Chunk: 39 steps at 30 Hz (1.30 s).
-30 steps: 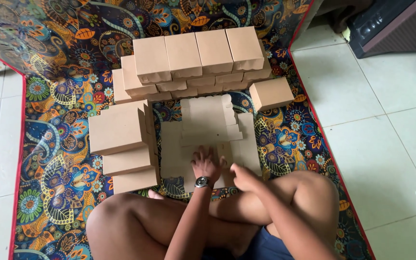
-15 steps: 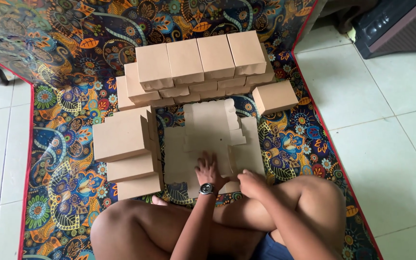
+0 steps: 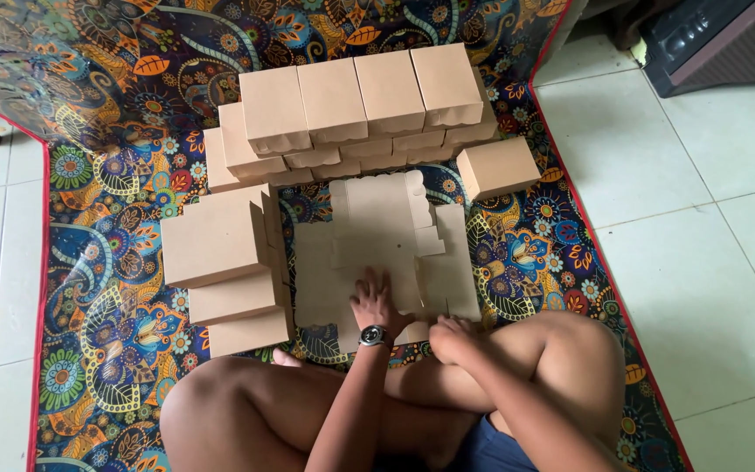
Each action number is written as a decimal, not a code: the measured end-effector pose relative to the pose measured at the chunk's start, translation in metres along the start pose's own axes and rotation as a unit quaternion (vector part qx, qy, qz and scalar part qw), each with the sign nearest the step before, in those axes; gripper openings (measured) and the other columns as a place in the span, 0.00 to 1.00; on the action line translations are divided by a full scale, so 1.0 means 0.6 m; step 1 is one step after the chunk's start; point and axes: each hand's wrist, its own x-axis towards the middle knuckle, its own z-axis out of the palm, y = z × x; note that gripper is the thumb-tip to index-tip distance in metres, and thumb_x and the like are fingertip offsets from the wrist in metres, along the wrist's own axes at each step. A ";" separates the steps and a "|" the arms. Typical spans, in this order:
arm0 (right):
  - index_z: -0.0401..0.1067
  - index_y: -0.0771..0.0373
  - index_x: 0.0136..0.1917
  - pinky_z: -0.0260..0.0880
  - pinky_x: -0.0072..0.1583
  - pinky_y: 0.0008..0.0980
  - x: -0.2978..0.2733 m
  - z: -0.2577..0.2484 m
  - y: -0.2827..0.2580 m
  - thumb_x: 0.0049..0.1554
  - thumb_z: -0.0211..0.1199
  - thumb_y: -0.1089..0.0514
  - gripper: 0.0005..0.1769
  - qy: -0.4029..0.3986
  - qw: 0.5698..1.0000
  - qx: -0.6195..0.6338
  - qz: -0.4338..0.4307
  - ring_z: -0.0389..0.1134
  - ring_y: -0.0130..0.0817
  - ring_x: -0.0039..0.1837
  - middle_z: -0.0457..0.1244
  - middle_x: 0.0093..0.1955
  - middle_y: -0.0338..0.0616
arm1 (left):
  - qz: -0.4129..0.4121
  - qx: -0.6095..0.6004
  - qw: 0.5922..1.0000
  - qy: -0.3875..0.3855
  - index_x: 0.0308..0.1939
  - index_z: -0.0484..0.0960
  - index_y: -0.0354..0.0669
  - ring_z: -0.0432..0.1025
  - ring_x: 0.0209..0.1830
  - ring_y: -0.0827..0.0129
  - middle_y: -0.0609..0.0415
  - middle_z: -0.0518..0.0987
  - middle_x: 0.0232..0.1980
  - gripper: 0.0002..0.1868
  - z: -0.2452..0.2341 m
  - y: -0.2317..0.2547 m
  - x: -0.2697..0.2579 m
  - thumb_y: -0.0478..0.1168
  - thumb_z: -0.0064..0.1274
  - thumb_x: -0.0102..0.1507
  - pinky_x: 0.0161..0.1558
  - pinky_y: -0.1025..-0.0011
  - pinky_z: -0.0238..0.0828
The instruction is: A person is sitting on the floor, folding flat cardboard templates into boxes and stacking them into a neat pile.
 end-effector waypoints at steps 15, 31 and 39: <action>0.78 0.59 0.56 0.69 0.62 0.51 -0.044 -0.041 -0.030 0.58 0.48 0.51 0.22 -0.027 0.992 -0.111 -0.046 0.64 0.46 0.68 0.67 0.61 0.46 | -0.004 -0.003 1.000 -0.001 0.78 0.60 0.57 0.50 0.72 0.56 0.50 0.54 0.80 0.65 0.001 -0.002 -0.001 0.68 0.71 0.41 0.62 0.53 0.59; 0.67 0.47 0.62 0.75 0.56 0.52 -0.061 -0.164 0.013 0.55 0.63 0.48 0.22 0.105 0.977 0.184 0.036 0.67 0.50 0.63 0.62 0.59 0.45 | 0.017 -0.013 1.000 0.018 0.77 0.62 0.53 0.52 0.71 0.50 0.46 0.53 0.79 0.63 0.038 -0.004 0.021 0.66 0.71 0.41 0.62 0.53 0.58; 0.52 0.57 0.81 0.70 0.65 0.56 -0.031 -0.189 -0.030 0.49 0.68 0.62 0.49 0.051 0.995 0.079 -0.029 0.56 0.61 0.76 0.44 0.83 0.56 | 0.027 -0.048 0.998 -0.020 0.76 0.64 0.56 0.52 0.74 0.47 0.48 0.55 0.79 0.54 0.008 -0.023 0.031 0.65 0.65 0.49 0.65 0.48 0.61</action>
